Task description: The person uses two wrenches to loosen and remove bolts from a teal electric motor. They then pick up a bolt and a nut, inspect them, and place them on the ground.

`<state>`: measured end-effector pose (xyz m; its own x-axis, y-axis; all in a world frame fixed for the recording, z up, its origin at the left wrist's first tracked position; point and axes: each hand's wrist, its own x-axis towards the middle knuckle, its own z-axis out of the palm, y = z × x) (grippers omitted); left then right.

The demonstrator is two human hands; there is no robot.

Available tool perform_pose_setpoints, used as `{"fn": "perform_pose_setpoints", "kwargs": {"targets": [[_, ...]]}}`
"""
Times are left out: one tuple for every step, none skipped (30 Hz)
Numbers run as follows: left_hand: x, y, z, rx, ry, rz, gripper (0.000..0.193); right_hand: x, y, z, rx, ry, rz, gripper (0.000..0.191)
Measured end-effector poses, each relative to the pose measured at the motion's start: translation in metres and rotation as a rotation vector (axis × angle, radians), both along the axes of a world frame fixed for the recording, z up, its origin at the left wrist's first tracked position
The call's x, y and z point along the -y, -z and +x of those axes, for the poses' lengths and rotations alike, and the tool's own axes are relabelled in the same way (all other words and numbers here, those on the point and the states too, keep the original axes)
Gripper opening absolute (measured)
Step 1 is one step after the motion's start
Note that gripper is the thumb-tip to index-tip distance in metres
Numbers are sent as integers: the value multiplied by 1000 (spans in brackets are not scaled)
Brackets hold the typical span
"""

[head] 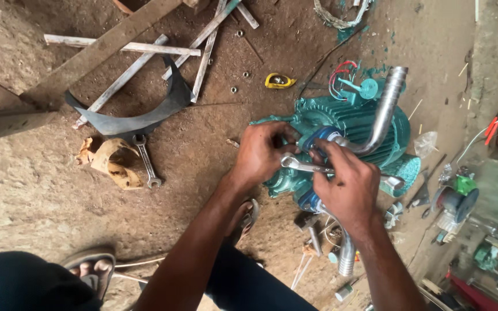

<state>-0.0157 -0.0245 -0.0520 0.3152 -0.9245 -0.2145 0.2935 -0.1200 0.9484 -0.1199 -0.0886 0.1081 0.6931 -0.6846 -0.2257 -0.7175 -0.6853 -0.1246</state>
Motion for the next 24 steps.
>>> {"fn": "perform_pose_setpoints", "kwargs": {"targets": [[0, -1, 0, 1, -7, -18, 26, 0, 0, 0, 12, -2, 10, 43], [0, -2, 0, -1, -14, -34, 27, 0, 0, 0, 24, -11, 12, 44], [-1, -3, 1, -3, -21, -50, 28, 0, -1, 1, 35, -20, 15, 45], [-1, -4, 0, -3, -33, -67, 28, -1, -1, 1, 46, -30, 17, 46], [-1, -5, 0, -4, -46, -86, 27, -2, -2, 1, 41, -24, 15, 45], [-1, -5, 0, -6, -61, -106, 27, -2, -3, 2, 35, -18, 11, 43], [-1, -5, 0, 4, -60, -114, 26, -3, -4, 2, 28, -12, 9, 42], [-2, -5, 0, 15, -58, -122, 26, -3, -4, 3, 29, -15, 15, 43], [-3, -5, 0, 26, -58, -130, 26, -3, -5, 3, 29, -19, 21, 44], [-3, -4, 0, 50, -45, -142, 26, -3, -5, 4, 29, -23, 28, 46], [-4, -4, 1, 73, -33, -154, 26, -2, -5, 5, 29, -22, 38, 45], [-6, -3, 2, 95, -21, -163, 26, -2, -6, 5, 28, -21, 50, 45], [-7, -3, 3, 136, -60, -185, 27, -1, -6, 6, 29, -19, 61, 44], [-9, -3, 3, 179, -98, -206, 27, -1, -6, 6, 7, 6, 77, 44], [-9, -3, 4, 225, -137, -229, 28, -1, -7, 7, -12, 30, 92, 44], [-10, -4, 5, 214, -134, -195, 29, -1, -7, 7, -30, 52, 103, 43], [-10, -4, 5, 204, -133, -161, 30, -1, -7, 7, -10, 16, 82, 43], [-10, -5, 5, 190, -135, -126, 31, -1, -8, 7, 7, -23, 62, 42], [-10, -5, 4, 177, -152, -124, 31, -2, -8, 7, 25, -61, 46, 42], [-9, -5, 3, 168, -166, -123, 30, -3, -8, 7, 21, -51, 43, 40], [-8, -5, 2, 157, -179, -120, 29, -4, -7, 7, 15, -38, 41, 38], [-7, -5, 0, 155, -183, -113, 29, -5, -6, 7, 10, -25, 39, 36], [-7, -5, -1, 154, -187, -107, 28, -5, -5, 7, 22, -33, 32, 36], [-6, -4, -3, 148, -191, -100, 28, -5, -3, 6, 31, -39, 26, 35]]}}
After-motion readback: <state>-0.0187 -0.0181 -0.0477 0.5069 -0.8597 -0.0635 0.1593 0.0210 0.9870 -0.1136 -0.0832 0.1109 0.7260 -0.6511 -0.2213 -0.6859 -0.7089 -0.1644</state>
